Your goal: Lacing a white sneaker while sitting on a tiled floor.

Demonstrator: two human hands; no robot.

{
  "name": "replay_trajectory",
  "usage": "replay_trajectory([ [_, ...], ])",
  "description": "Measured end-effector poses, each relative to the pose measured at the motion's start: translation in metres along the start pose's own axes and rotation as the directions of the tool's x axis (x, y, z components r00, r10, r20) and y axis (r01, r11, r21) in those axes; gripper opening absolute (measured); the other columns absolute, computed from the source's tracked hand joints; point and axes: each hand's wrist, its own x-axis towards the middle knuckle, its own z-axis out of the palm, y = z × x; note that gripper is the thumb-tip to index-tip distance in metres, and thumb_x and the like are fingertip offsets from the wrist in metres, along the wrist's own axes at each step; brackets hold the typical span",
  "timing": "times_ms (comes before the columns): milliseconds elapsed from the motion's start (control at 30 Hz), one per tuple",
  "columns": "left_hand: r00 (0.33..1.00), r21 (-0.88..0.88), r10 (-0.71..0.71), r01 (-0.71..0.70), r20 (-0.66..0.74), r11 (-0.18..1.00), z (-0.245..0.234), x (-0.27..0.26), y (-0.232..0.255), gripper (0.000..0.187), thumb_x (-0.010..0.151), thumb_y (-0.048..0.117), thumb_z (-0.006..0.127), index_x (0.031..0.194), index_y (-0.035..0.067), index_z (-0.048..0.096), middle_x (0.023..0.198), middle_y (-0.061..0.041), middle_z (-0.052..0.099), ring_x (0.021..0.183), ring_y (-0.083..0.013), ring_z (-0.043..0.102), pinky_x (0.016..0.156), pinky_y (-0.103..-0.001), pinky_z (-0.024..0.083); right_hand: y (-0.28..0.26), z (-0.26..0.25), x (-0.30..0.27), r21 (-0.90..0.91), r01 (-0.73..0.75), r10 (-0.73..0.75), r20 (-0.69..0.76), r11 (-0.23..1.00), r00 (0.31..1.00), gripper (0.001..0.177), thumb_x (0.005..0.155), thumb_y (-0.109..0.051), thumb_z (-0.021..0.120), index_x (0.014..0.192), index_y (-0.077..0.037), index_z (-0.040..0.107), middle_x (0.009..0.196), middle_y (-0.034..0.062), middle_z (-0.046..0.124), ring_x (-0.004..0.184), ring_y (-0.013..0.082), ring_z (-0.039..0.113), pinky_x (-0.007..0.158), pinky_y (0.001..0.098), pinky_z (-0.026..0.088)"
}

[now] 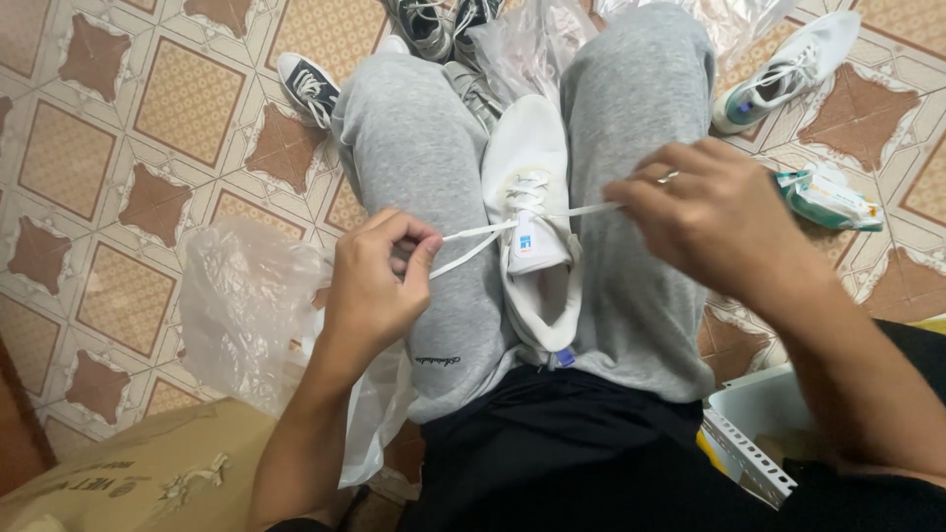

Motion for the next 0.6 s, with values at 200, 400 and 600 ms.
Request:
replay_trajectory([
  [200, 1.0, -0.002, -0.007, 0.007, -0.018, 1.0, 0.001, -0.002, -0.008, 0.009, 0.092, 0.007, 0.068, 0.084, 0.008, 0.073, 0.087, -0.003, 0.069, 0.07, -0.0121, 0.067, 0.055, -0.021, 0.055, 0.034, -0.017, -0.019, 0.486, -0.212, 0.21, 0.06, 0.848, 0.976, 0.017, 0.087, -0.001, 0.084, 0.104, -0.006, 0.08, 0.095, 0.0107, 0.073, 0.081, 0.0206, 0.067, 0.064, 0.0303, 0.059],
  [400, 0.999, -0.015, -0.054, 0.054, -0.004, 0.998, -0.003, -0.002, -0.015, 0.009, 0.093, 0.008, 0.069, 0.086, 0.007, 0.073, 0.087, -0.003, 0.067, 0.073, -0.0123, 0.066, 0.056, -0.022, 0.057, 0.062, -0.021, -0.035, 0.621, -0.428, 0.334, 0.269, 0.657, 0.903, 0.016, 0.093, -0.019, 0.075, 0.09, -0.004, 0.074, 0.087, 0.0045, 0.073, 0.079, 0.0159, 0.069, 0.076, 0.03, 0.05],
  [600, 0.982, -0.046, -0.185, 0.187, 0.031, 0.981, -0.008, -0.002, -0.011, 0.012, 0.095, 0.009, 0.068, 0.084, 0.007, 0.074, 0.084, -0.002, 0.069, 0.071, -0.0099, 0.062, 0.052, -0.021, 0.048, 0.075, 0.003, -0.05, 0.806, -0.444, 0.353, 0.313, 0.393, 0.881, 0.012, 0.093, -0.009, 0.073, 0.087, 0.0, 0.068, 0.087, 0.0087, 0.07, 0.082, 0.0154, 0.063, 0.076, 0.028, 0.047],
])
